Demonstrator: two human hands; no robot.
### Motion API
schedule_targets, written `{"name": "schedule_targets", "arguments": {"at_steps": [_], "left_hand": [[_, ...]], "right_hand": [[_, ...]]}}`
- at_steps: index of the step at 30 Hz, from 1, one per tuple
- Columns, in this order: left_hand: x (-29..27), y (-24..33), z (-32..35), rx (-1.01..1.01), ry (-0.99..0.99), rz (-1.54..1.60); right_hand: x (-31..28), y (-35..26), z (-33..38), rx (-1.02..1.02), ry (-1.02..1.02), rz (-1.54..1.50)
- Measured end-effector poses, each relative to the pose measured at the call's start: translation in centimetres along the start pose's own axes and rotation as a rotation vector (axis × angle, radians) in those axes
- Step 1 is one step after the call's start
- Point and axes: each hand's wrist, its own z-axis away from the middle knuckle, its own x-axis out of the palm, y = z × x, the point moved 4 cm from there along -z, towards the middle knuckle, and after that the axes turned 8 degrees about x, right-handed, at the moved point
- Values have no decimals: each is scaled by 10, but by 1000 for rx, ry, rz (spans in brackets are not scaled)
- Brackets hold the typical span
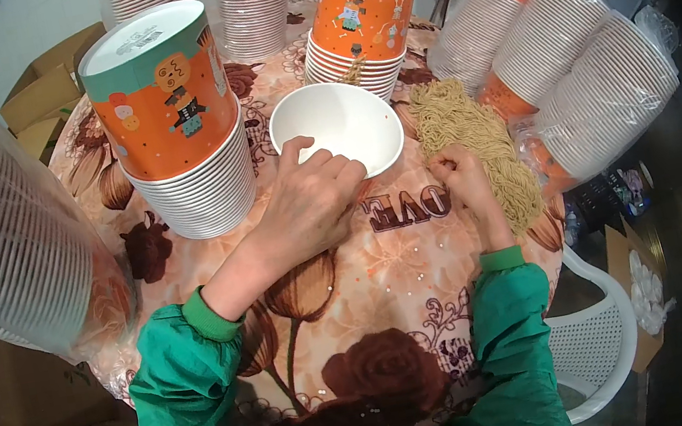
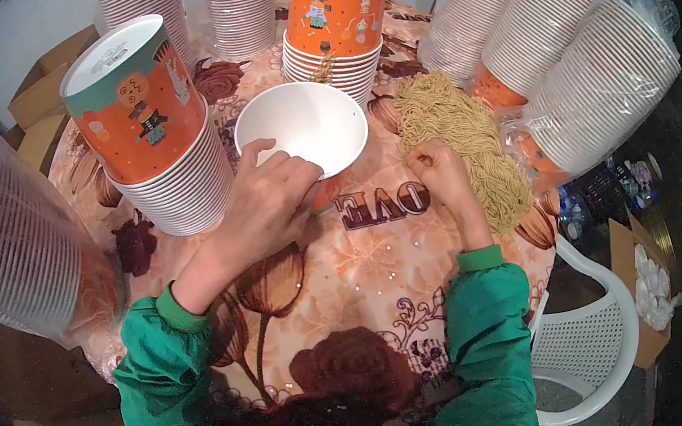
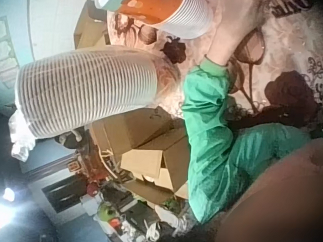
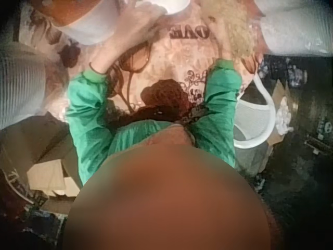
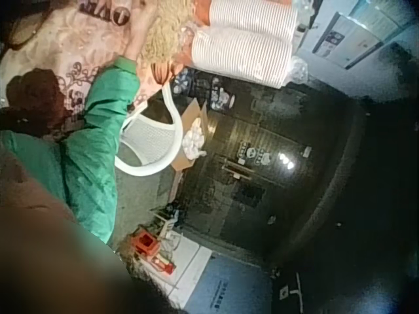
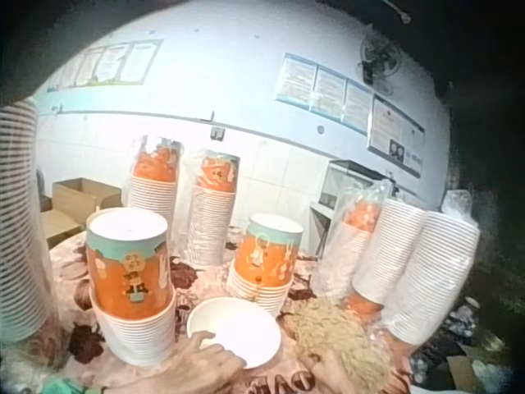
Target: Threading and knotting string handles onto decorative paper buckets.
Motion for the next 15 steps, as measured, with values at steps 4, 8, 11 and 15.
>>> {"name": "schedule_targets", "arguments": {"at_steps": [4, 8, 11, 15], "left_hand": [[-1, 1, -2, -16, -24, 15], [-8, -3, 2, -10, -21, -28], [-6, -6, 0, 12, -20, -106], [-3, -9, 3, -29, -79, -39]], "right_hand": [[4, 6, -3, 210, -178, -438], [6, -8, -2, 356, -194, -556], [-3, -12, -4, 203, -106, -515], [-4, -33, -3, 142, -86, -507]]}}
